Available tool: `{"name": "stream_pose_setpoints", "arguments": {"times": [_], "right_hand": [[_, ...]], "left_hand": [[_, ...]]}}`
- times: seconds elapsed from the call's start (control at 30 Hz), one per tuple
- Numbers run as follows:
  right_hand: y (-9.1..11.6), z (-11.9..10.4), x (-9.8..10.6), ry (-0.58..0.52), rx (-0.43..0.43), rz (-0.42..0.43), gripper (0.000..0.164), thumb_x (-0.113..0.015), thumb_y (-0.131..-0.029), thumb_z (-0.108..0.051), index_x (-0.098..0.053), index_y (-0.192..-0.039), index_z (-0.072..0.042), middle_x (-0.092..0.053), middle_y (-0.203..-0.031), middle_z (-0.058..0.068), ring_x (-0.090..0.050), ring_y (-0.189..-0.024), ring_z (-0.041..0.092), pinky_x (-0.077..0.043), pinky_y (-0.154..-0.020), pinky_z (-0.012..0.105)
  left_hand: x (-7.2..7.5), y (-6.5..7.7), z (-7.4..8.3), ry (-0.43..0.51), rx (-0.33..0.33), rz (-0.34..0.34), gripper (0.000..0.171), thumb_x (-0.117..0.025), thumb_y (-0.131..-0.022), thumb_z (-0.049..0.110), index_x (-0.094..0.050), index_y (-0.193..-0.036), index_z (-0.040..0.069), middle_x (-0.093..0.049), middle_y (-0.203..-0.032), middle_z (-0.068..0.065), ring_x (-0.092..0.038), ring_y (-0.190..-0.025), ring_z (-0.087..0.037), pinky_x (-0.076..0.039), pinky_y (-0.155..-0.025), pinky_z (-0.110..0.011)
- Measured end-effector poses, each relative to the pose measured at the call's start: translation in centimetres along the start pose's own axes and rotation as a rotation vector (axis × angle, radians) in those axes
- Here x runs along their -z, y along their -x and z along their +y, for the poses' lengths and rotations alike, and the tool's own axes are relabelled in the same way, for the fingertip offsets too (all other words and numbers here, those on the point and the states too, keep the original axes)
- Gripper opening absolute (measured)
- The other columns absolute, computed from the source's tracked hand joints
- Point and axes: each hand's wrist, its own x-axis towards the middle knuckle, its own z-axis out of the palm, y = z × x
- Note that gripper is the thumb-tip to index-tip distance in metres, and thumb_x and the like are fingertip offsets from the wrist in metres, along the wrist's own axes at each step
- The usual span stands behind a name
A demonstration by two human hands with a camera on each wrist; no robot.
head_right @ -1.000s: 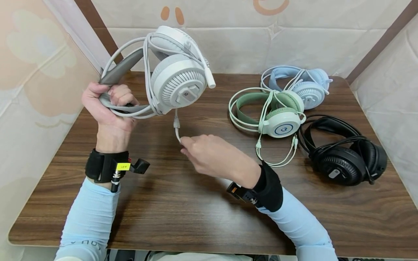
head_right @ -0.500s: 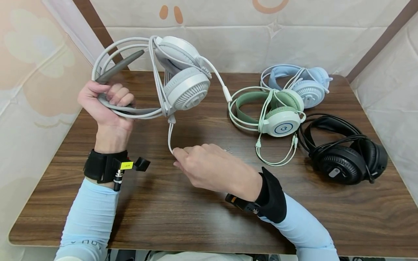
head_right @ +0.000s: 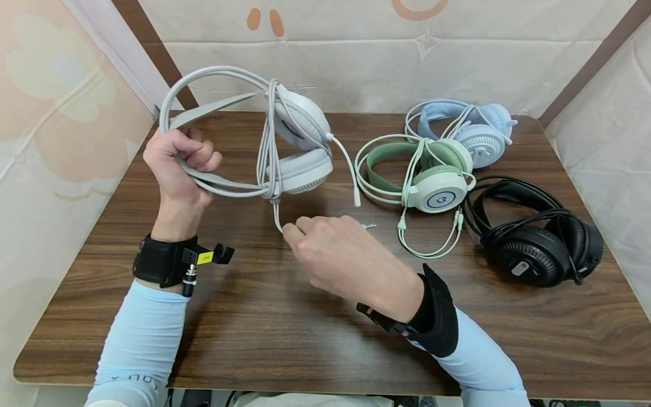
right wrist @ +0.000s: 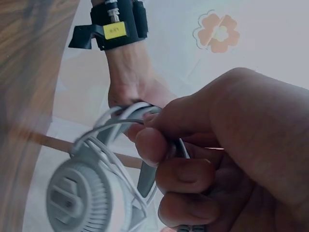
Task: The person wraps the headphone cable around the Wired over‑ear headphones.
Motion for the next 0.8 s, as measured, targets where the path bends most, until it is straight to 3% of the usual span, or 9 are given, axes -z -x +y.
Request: {"name": "stream_pose_setpoints", "arguments": {"times": [0.27,0.43,0.53,0.8], "right_hand": [[0.2,1.0,0.9,0.005,0.048,0.104,0.015,-0.059,-0.091,-0.001,-0.069,-0.101,-0.005,-0.058,-0.081,0.003,-0.060,-0.072,0.017,-0.052,-0.062,0.028],[0.3,1.8,1.4,-0.004,0.079,0.093,0.024,-0.060,-0.084,0.010,-0.069,-0.103,-0.003,-0.059,-0.087,0.006,-0.057,-0.082,0.024,-0.051,-0.076,0.032],[0.3,2.3,1.6,-0.010,0.082,0.087,0.030,-0.060,-0.081,0.013,-0.069,-0.105,-0.003,-0.060,-0.088,0.006,-0.055,-0.082,0.025,-0.049,-0.076,0.033],[0.2,3.0,1.6,0.059,0.053,0.108,0.032,-0.057,-0.087,0.014,-0.071,-0.108,-0.006,-0.066,-0.094,0.006,-0.056,-0.092,0.029,-0.050,-0.083,0.039]], "left_hand": [[-0.4,0.6,-0.3,-0.131,0.019,-0.127,0.024,-0.037,-0.066,-0.015,-0.038,-0.075,0.007,-0.012,-0.059,0.001,-0.007,-0.051,-0.011,-0.007,-0.042,-0.027],[-0.8,1.0,-0.4,-0.193,0.049,-0.214,0.024,-0.040,-0.067,-0.016,-0.045,-0.081,0.003,-0.016,-0.057,0.000,-0.011,-0.049,-0.013,-0.008,-0.044,-0.028],[-0.9,1.3,-0.6,-0.224,0.062,-0.250,0.028,-0.042,-0.067,-0.016,-0.052,-0.085,0.003,-0.019,-0.056,-0.001,-0.012,-0.048,-0.014,-0.009,-0.043,-0.028],[-1.2,1.8,-1.3,-0.235,0.112,-0.316,0.031,-0.045,-0.066,-0.014,-0.055,-0.088,0.005,-0.019,-0.056,-0.002,-0.010,-0.049,-0.015,-0.011,-0.043,-0.027]]}}
